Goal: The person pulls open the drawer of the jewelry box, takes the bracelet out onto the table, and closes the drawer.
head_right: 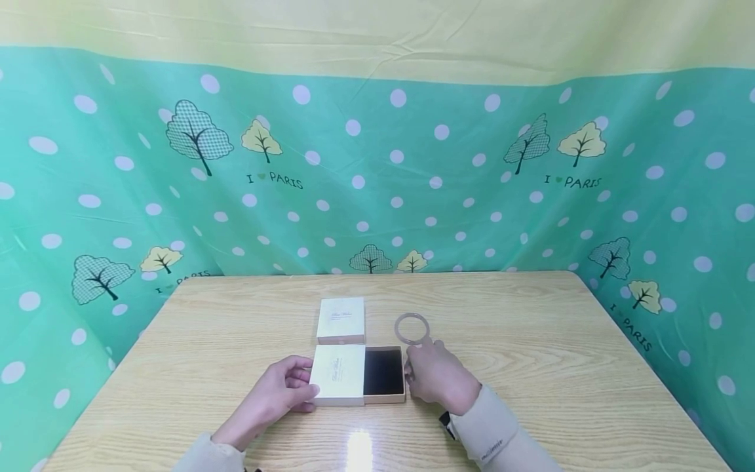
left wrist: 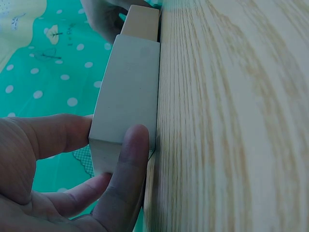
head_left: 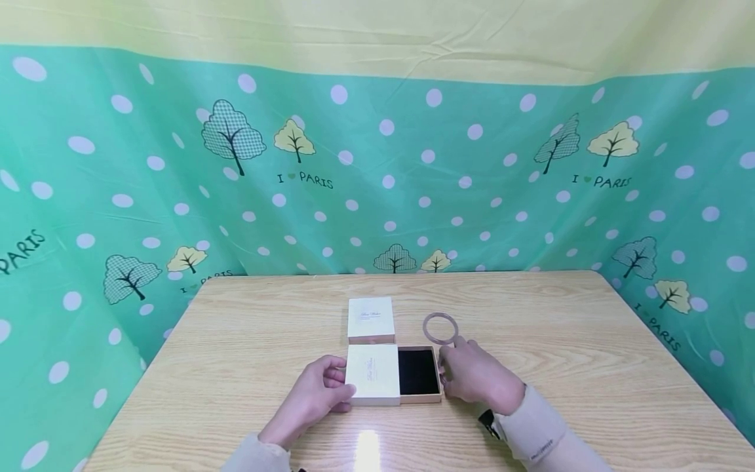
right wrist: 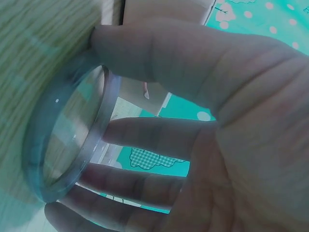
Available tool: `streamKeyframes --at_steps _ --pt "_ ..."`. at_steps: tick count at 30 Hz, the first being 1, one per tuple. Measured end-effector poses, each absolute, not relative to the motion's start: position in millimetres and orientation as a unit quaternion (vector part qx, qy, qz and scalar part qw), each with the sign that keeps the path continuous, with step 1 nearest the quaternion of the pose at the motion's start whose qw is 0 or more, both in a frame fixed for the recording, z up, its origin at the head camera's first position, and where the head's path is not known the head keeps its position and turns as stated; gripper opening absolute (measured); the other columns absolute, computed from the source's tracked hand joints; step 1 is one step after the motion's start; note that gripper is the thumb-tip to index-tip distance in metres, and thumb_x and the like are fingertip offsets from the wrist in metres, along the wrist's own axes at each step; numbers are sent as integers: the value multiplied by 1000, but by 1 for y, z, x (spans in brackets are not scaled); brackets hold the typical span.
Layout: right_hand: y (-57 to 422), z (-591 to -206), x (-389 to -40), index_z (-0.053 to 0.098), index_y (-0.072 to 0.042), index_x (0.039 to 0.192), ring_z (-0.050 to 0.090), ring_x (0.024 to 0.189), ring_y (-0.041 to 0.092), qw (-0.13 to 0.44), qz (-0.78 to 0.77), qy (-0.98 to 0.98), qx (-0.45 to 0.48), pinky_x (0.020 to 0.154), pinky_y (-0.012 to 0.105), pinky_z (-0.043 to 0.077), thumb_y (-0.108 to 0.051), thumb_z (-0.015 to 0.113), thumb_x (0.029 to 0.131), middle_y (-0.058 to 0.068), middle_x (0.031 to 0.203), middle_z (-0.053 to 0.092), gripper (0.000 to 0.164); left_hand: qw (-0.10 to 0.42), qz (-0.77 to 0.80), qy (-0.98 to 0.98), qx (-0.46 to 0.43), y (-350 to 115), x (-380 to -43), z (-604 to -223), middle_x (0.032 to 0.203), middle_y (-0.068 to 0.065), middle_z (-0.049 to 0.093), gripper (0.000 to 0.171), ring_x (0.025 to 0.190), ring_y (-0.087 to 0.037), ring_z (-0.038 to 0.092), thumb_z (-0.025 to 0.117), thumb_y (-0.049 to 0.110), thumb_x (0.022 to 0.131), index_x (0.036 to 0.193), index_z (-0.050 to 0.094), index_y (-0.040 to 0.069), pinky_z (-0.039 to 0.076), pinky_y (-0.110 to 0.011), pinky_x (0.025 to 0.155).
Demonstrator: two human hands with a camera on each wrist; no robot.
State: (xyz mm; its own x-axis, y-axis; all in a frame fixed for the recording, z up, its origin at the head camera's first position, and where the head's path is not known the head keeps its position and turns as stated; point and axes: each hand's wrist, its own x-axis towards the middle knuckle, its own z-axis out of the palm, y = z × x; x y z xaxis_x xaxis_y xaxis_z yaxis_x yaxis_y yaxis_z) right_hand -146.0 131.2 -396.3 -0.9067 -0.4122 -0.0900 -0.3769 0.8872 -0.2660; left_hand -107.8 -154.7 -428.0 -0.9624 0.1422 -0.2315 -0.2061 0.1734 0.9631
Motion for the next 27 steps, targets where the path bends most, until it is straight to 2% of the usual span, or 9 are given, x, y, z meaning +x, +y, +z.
streamKeyframes --at_steps 10,16,22,27 --pt "134 -394 -147 61 -16 88 54 88 28 55 -122 968 -212 76 43 50 -16 76 71 8 98 56 23 134 644 753 -20 -154 -108 -427 102 -19 48 59 83 -24 55 70 -7 76 128 42 -13 59 -38 69" --pt "132 -393 -150 58 -20 83 54 86 22 48 -100 970 -218 69 40 49 -19 76 74 0 94 57 19 135 644 753 -20 -155 -108 -427 103 -20 48 60 83 -25 55 71 -6 77 129 41 -13 59 -38 70" --pt "130 -392 -151 63 -12 88 51 77 20 39 -82 969 -229 62 37 46 -16 71 77 0 83 53 14 136 644 752 -17 -156 -108 -427 103 -20 48 60 83 -25 55 71 -6 77 128 41 -13 59 -38 70" --pt "128 -394 -151 61 -12 88 48 73 19 42 -77 967 -238 60 35 43 -17 69 79 -2 78 49 13 137 644 752 -18 -156 -108 -428 103 -20 48 60 83 -25 56 71 -6 77 128 41 -13 59 -38 70"
